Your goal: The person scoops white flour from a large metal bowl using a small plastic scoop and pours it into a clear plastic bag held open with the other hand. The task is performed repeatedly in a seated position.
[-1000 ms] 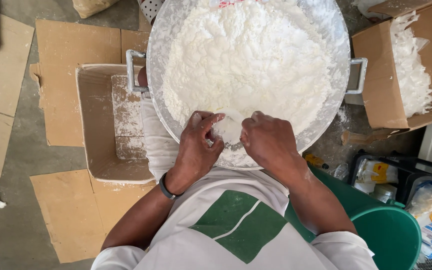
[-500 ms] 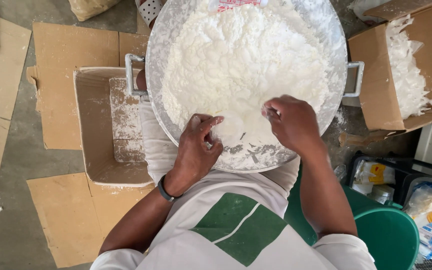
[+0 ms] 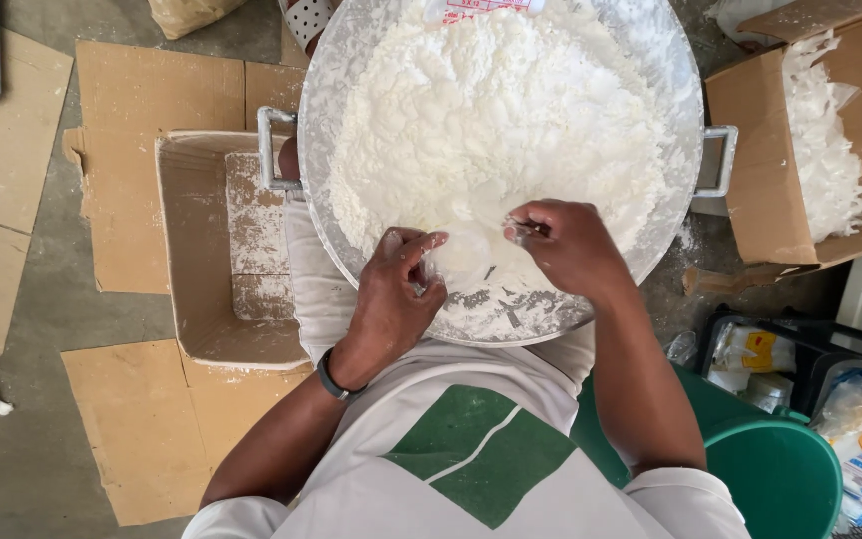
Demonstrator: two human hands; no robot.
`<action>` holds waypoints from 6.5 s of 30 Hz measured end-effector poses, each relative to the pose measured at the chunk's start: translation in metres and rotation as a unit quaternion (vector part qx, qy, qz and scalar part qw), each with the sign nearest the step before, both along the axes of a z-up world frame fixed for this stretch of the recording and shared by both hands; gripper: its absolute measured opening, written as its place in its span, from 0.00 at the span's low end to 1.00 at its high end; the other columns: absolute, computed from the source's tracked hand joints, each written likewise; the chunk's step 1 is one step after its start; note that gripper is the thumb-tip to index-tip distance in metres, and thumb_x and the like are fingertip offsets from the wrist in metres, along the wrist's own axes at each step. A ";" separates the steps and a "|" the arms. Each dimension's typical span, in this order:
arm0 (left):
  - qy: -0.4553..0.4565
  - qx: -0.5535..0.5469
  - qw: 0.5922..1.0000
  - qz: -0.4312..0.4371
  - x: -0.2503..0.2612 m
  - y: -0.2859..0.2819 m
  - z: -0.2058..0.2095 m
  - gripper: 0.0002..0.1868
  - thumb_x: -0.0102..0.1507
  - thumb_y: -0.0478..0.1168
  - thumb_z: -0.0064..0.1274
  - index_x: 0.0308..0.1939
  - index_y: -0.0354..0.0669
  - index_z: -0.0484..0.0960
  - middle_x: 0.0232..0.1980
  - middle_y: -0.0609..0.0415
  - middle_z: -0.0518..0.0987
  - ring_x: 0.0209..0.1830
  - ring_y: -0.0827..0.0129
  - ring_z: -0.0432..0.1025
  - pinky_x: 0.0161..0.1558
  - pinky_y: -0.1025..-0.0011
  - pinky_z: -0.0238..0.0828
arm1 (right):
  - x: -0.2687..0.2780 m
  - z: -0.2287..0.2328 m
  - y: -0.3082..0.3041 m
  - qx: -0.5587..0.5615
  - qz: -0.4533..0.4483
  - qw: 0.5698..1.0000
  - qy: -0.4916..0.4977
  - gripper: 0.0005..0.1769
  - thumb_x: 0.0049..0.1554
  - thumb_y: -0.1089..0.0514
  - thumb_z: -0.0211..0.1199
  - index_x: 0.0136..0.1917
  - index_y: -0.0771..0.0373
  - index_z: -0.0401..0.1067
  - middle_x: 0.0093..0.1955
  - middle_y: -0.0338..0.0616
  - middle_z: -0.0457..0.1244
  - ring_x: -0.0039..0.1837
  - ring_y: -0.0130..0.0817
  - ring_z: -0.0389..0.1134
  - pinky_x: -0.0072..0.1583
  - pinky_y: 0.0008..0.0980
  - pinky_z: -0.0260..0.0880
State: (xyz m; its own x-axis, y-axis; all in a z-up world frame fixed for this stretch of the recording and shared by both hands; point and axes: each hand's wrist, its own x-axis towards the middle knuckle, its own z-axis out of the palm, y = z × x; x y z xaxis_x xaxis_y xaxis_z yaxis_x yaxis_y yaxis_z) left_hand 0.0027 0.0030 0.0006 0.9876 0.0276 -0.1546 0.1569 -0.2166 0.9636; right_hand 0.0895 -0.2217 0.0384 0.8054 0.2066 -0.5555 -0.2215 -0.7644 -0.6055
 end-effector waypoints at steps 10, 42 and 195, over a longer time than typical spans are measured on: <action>-0.003 -0.002 1.000 0.002 0.004 -0.003 0.003 0.27 0.53 0.28 0.54 0.57 0.38 0.83 0.46 0.47 0.74 0.29 0.66 0.71 0.38 0.68 0.79 | -0.035 0.029 -0.018 -0.178 0.147 0.950 -0.211 0.12 0.63 0.48 0.57 0.56 0.44 0.78 0.47 0.37 0.67 0.48 0.48 0.74 0.50 0.50 0.76; 0.011 -0.016 1.000 0.001 0.005 -0.003 0.002 0.27 0.53 0.27 0.55 0.58 0.38 0.83 0.45 0.47 0.74 0.31 0.68 0.70 0.38 0.69 0.79 | -0.019 0.023 -0.021 -0.178 0.069 0.971 -0.142 0.11 0.62 0.50 0.60 0.55 0.47 0.79 0.49 0.42 0.70 0.52 0.47 0.73 0.55 0.51 0.73; 0.047 -0.027 0.998 0.024 0.004 -0.006 -0.001 0.24 0.55 0.28 0.55 0.56 0.40 0.84 0.45 0.47 0.75 0.32 0.67 0.71 0.37 0.69 0.77 | -0.024 0.043 -0.001 0.033 -0.074 0.996 -0.026 0.10 0.57 0.61 0.63 0.51 0.63 0.80 0.45 0.56 0.72 0.49 0.44 0.74 0.53 0.43 0.74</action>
